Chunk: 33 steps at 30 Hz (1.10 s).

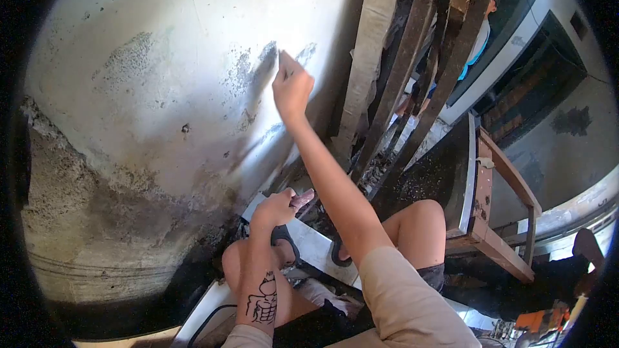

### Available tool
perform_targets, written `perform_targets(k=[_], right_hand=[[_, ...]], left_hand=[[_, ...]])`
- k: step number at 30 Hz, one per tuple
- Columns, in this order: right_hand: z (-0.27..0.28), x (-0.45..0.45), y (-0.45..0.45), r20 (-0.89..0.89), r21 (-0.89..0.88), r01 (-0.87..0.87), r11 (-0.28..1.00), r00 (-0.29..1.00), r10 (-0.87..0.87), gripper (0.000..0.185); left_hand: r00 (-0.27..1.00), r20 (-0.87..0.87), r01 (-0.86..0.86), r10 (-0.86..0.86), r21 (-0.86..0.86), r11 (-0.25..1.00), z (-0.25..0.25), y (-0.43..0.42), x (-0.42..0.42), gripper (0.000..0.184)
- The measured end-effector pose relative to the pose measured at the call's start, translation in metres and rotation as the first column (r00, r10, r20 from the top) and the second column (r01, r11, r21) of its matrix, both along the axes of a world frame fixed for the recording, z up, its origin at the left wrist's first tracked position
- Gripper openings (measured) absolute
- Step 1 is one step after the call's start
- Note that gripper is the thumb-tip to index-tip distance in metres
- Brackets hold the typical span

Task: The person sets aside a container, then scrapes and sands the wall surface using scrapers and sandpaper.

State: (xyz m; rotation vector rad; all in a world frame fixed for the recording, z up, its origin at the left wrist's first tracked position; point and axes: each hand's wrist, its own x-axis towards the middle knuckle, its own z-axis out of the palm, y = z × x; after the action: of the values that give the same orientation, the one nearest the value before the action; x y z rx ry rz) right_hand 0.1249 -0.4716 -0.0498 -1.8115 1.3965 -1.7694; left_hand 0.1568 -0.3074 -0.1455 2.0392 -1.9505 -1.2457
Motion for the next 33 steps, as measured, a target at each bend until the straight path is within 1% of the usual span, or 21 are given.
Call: perform_targets(k=[2, 4, 5, 7, 8, 10, 11, 13, 14, 16, 17, 19, 20, 22, 23, 24, 26, 27, 28, 32, 33], right_hand=[[-0.018, 0.009, 0.006, -0.007, -0.250, -0.044, 0.967, 0.999, 0.044, 0.023], [-0.021, 0.023, -0.014, 0.002, -0.346, -0.023, 0.938, 1.000, 0.025, 0.025], [-0.015, 0.027, -0.019, 0.018, -0.353, 0.068, 0.933, 0.998, -0.065, 0.025], [-0.013, 0.027, -0.012, 0.014, -0.318, 0.088, 0.944, 0.996, -0.088, 0.025], [-0.009, 0.029, -0.009, 0.011, -0.298, 0.100, 0.949, 0.995, -0.101, 0.025], [-0.012, 0.021, 0.009, -0.012, -0.297, 0.056, 0.953, 0.998, -0.063, 0.025], [-0.015, 0.020, 0.013, -0.043, -0.318, 0.051, 0.947, 0.997, -0.068, 0.025], [-0.014, 0.024, 0.004, -0.106, -0.319, 0.020, 0.947, 0.993, -0.057, 0.025], [-0.009, 0.030, -0.010, -0.075, -0.320, 0.113, 0.941, 0.987, -0.144, 0.025], [0.003, 0.031, -0.023, -0.046, -0.249, 0.203, 0.947, 0.974, -0.221, 0.025], [0.002, 0.029, -0.020, -0.043, -0.248, 0.204, 0.947, 0.974, -0.221, 0.025], [-0.008, 0.017, -0.002, -0.039, -0.291, 0.091, 0.952, 0.994, -0.107, 0.025], [-0.015, 0.013, 0.010, -0.040, -0.322, 0.071, 0.944, 0.995, -0.089, 0.025], [-0.023, 0.015, 0.016, -0.069, -0.224, 0.007, 0.974, 0.997, -0.023, 0.026], [-0.022, 0.022, 0.002, -0.062, -0.287, 0.039, 0.957, 0.996, -0.059, 0.026], [-0.013, 0.028, -0.003, -0.027, -0.220, 0.086, 0.972, 0.995, -0.094, 0.025], [-0.009, 0.028, -0.014, 0.035, -0.113, 0.098, 0.989, 0.995, -0.095, 0.029], [-0.012, 0.024, -0.009, 0.035, -0.110, 0.095, 0.989, 0.995, -0.092, 0.029], [-0.016, 0.016, 0.000, 0.024, -0.165, 0.062, 0.984, 0.998, -0.059, 0.028], [-0.019, 0.018, -0.004, 0.007, -0.327, -0.002, 0.945, 1.000, 0.005, 0.025], [-0.010, 0.024, -0.007, 0.005, -0.245, 0.063, 0.967, 0.998, -0.063, 0.024]], left_hand=[[1.000, 0.002, -0.015, 0.015, 0.003, 1.000, 0.000, -0.002, 0.003, 0.036], [0.998, 0.035, -0.048, 0.048, -0.001, 0.999, 0.004, -0.001, 0.002, 0.036], [0.998, 0.034, -0.044, 0.044, 0.009, 0.999, -0.007, -0.001, 0.002, 0.036], [0.997, -0.082, -0.003, 0.002, -0.003, 1.000, -0.025, -0.002, 0.004, 0.037], [0.997, -0.081, -0.004, 0.004, -0.002, 1.000, -0.025, 0.001, 0.004, 0.037], [0.997, 0.023, -0.068, 0.069, -0.068, 0.995, -0.017, 0.003, 0.002, 0.028], [0.997, 0.021, -0.070, 0.072, -0.077, 0.995, -0.012, 0.000, 0.004, 0.028], [0.999, -0.012, -0.041, 0.041, -0.002, 0.999, -0.007, -0.004, 0.007, 0.038], [0.999, -0.011, -0.036, 0.036, 0.003, 0.999, -0.011, -0.005, 0.005, 0.038], [0.995, -0.036, -0.094, 0.092, -0.048, 0.994, -0.020, -0.004, 0.003, 0.030], [0.995, -0.033, -0.093, 0.092, -0.048, 0.994, -0.021, -0.003, 0.004, 0.030], [0.999, -0.013, -0.044, 0.043, -0.068, 0.997, -0.016, 0.000, 0.005, 0.029], [0.999, -0.014, -0.040, 0.039, -0.072, 0.997, -0.014, -0.001, 0.006, 0.029], [0.997, -0.002, -0.072, 0.072, -0.079, 0.994, -0.012, -0.004, 0.007, 0.029], [0.998, -0.003, -0.069, 0.069, -0.076, 0.995, -0.016, -0.005, 0.006, 0.029], [0.996, -0.034, -0.079, 0.077, -0.071, 0.994, -0.022, -0.004, 0.005, 0.029], [0.994, -0.061, -0.093, 0.089, -0.060, 0.994, -0.024, -0.001, 0.004, 0.029], [0.997, -0.032, -0.072, 0.070, -0.060, 0.996, -0.022, 0.001, 0.003, 0.029], [0.999, -0.003, -0.049, 0.048, -0.063, 0.997, -0.019, 0.001, 0.002, 0.028], [0.998, -0.046, -0.038, 0.036, -0.052, 0.998, -0.019, -0.007, 0.004, 0.036], [0.998, -0.049, -0.040, 0.037, -0.043, 0.998, -0.022, -0.009, 0.003, 0.036]])
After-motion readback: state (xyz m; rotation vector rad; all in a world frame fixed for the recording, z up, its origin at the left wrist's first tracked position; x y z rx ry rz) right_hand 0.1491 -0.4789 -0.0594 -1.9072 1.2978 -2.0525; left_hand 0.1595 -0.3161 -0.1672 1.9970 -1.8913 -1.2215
